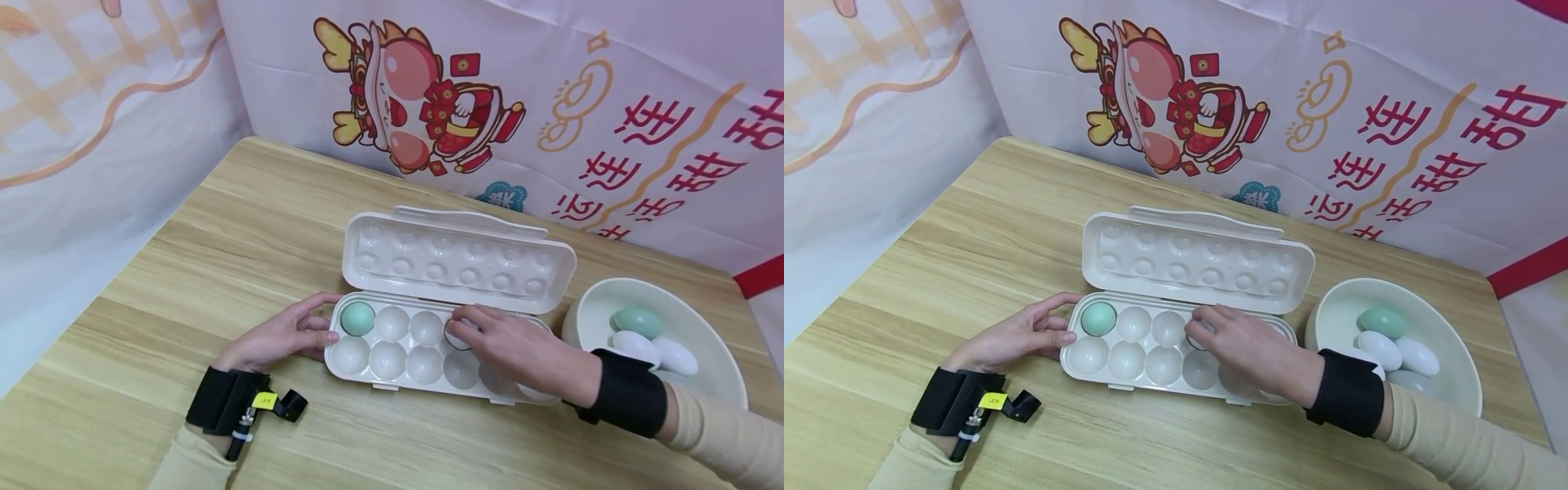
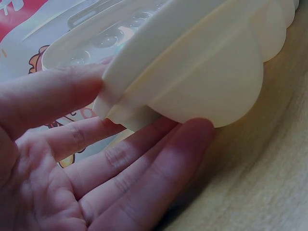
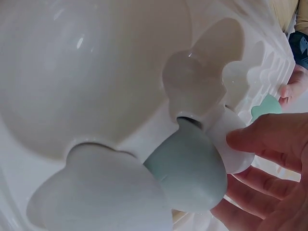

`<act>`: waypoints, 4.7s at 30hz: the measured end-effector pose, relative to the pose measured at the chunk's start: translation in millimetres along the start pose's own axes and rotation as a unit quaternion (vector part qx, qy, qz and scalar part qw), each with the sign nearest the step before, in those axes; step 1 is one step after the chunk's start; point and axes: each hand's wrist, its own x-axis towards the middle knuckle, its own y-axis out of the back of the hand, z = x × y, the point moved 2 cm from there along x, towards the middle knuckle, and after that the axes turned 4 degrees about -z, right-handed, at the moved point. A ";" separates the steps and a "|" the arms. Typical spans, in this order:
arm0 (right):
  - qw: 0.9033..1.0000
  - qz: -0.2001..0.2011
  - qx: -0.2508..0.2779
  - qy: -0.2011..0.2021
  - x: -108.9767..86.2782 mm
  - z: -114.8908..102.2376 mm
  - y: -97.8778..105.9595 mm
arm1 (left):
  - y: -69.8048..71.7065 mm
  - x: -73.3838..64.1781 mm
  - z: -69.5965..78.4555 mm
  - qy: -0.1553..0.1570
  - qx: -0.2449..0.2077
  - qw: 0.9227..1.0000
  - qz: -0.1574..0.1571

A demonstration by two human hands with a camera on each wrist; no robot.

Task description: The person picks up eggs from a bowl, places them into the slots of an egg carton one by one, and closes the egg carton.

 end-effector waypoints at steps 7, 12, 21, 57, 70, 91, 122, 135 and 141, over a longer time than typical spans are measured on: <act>1.000 0.001 -0.006 0.012 -3.3 -0.2 2.0 | -0.1 0.8 -0.1 0.001 0.004 1.000 -0.001; 1.000 -0.014 0.002 0.002 -6.6 0.5 6.7 | 0.2 0.9 0.4 0.000 0.006 1.000 -0.003; 1.000 0.003 -0.019 -0.004 -14.1 5.0 15.8 | 0.4 0.8 -0.1 -0.001 0.003 1.000 -0.007; 0.995 0.025 -0.053 -0.075 -78.1 26.9 38.8 | 2.9 2.0 -0.8 -0.009 0.010 1.000 -0.020; 0.989 0.007 -0.037 -0.140 -106.5 43.2 42.1 | 3.2 2.5 -1.4 -0.013 0.008 1.000 -0.026; 0.959 -0.102 0.034 -0.262 -145.8 72.7 32.9 | 3.6 3.6 -1.0 -0.009 0.007 1.000 -0.024; 0.925 -0.220 0.107 -0.292 -164.3 104.0 4.9 | 3.8 3.9 -1.4 -0.012 0.000 1.000 -0.026; 0.926 -0.222 0.128 -0.278 -167.6 103.4 -4.9 | 1.5 4.0 -0.2 -0.012 0.006 1.000 -0.024; 0.924 -0.220 0.134 -0.282 -167.5 102.6 -6.0 | 0.2 4.1 0.4 -0.017 0.003 0.999 -0.027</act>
